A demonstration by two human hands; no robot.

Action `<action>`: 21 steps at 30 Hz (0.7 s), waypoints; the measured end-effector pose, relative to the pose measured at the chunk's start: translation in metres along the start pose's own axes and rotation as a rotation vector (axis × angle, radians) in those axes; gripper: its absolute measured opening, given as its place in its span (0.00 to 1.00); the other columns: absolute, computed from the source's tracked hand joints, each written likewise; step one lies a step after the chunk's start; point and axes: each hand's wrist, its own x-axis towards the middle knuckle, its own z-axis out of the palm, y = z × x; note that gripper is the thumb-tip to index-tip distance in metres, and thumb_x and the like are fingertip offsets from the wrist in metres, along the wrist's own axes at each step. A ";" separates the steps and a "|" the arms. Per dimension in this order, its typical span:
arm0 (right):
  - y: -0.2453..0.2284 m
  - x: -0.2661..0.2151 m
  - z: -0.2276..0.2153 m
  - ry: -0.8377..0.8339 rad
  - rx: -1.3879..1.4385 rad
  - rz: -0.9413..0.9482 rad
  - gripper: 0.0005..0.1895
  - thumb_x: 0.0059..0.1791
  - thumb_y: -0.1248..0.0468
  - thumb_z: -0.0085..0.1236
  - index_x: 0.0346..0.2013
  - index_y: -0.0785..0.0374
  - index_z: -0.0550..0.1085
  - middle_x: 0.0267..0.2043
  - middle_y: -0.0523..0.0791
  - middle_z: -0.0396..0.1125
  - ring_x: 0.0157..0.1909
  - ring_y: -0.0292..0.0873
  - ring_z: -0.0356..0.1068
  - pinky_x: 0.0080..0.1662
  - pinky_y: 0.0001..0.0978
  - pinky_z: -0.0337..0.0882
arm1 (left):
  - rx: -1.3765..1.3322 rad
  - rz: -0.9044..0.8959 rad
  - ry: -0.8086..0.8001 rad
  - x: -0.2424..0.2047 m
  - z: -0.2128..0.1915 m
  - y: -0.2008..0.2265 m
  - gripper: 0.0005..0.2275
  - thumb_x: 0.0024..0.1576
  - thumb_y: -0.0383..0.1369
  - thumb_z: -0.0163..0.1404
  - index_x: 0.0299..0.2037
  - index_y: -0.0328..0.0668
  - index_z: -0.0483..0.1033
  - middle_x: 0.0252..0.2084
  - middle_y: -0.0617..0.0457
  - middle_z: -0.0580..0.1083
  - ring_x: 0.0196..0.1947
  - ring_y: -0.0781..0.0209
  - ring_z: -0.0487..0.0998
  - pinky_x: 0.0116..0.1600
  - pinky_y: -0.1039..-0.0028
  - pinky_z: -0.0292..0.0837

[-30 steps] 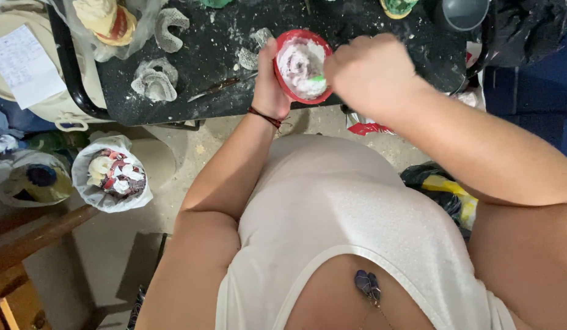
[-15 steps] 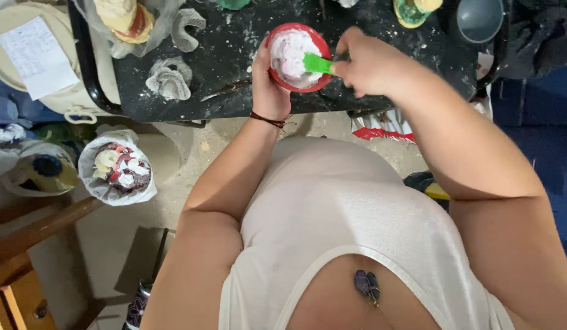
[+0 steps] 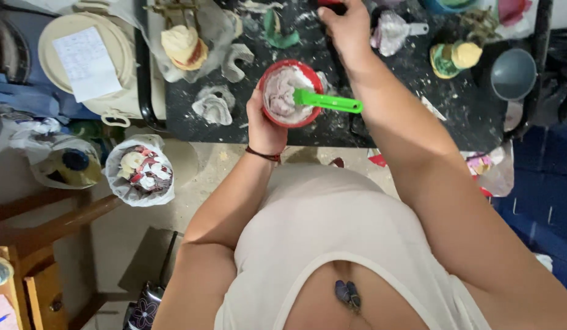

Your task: The person pours a white powder from a bag into a red bowl and mixes it with a green spatula. They then apply the resulting pink mixture onto a U-shaped dental mold using the spatula and their fingers.

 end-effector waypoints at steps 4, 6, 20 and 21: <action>0.028 0.011 -0.001 0.225 -0.114 -0.198 0.08 0.45 0.64 0.71 0.36 0.55 0.79 0.32 0.41 0.77 0.30 0.35 0.73 0.37 0.28 0.72 | 0.014 -0.014 0.004 0.007 -0.003 0.017 0.26 0.64 0.48 0.52 0.62 0.33 0.73 0.57 0.40 0.78 0.58 0.49 0.78 0.63 0.57 0.73; 0.023 0.001 -0.012 0.233 -0.077 -0.222 0.08 0.46 0.64 0.71 0.37 0.57 0.79 0.36 0.42 0.78 0.37 0.36 0.75 0.42 0.28 0.73 | 0.040 -0.014 0.010 0.011 -0.005 0.022 0.26 0.64 0.48 0.52 0.61 0.31 0.73 0.56 0.40 0.78 0.57 0.49 0.78 0.62 0.57 0.75; -0.127 -0.154 -0.183 -0.178 -0.194 -0.309 0.22 0.53 0.62 0.83 0.41 0.64 0.71 0.43 0.45 0.66 0.42 0.36 0.62 0.43 0.27 0.61 | -0.056 -0.197 -0.207 0.020 0.018 -0.029 0.25 0.69 0.50 0.45 0.62 0.32 0.74 0.59 0.41 0.77 0.60 0.48 0.76 0.65 0.56 0.72; -0.129 -0.160 -0.189 -0.170 -0.197 -0.306 0.22 0.53 0.62 0.83 0.41 0.64 0.71 0.43 0.45 0.66 0.42 0.36 0.62 0.43 0.27 0.61 | -0.058 -0.205 -0.211 0.018 0.022 -0.033 0.25 0.69 0.50 0.45 0.62 0.32 0.74 0.59 0.41 0.77 0.60 0.48 0.76 0.65 0.56 0.72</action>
